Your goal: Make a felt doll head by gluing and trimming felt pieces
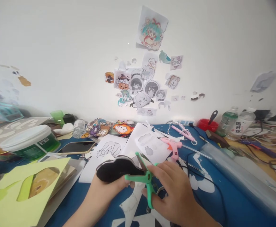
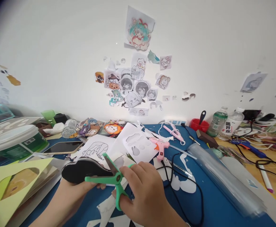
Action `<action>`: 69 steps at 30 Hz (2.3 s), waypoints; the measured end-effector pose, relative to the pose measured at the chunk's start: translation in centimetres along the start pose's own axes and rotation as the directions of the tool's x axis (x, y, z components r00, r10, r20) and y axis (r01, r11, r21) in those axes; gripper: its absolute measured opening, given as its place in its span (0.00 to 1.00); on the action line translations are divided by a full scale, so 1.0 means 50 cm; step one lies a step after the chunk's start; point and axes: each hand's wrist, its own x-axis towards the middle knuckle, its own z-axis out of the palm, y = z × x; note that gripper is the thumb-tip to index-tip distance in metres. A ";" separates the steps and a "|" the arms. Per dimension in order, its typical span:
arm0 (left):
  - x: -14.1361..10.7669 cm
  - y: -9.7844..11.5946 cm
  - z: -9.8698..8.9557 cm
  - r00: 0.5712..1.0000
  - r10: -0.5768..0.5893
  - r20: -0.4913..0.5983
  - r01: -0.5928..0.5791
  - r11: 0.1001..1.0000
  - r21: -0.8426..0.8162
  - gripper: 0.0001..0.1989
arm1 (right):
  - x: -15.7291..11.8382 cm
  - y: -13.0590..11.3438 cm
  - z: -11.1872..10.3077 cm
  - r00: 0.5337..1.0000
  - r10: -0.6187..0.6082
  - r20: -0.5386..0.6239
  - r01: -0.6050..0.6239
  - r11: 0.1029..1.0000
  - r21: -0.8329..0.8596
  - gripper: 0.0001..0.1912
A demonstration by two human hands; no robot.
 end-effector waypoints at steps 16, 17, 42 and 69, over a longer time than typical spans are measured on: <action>0.007 -0.013 0.009 0.999 -0.011 0.035 0.017 0.986 -0.168 0.13 | -0.001 -0.005 -0.005 0.999 0.028 0.045 -0.030 0.998 0.051 0.13; 0.007 -0.014 0.009 0.999 -0.024 0.037 0.031 0.983 -0.179 0.13 | -0.002 -0.006 -0.004 0.998 0.029 0.047 -0.032 0.998 0.055 0.12; 0.007 -0.005 0.012 0.993 -0.069 -0.099 0.066 0.997 -0.035 0.10 | 0.001 -0.007 -0.003 0.997 0.044 0.056 -0.043 0.999 -0.021 0.11; 0.017 -0.017 0.000 0.994 -0.101 -0.044 0.102 0.994 0.026 0.11 | 0.004 -0.011 -0.003 0.989 0.118 0.089 -0.117 0.993 -0.011 0.11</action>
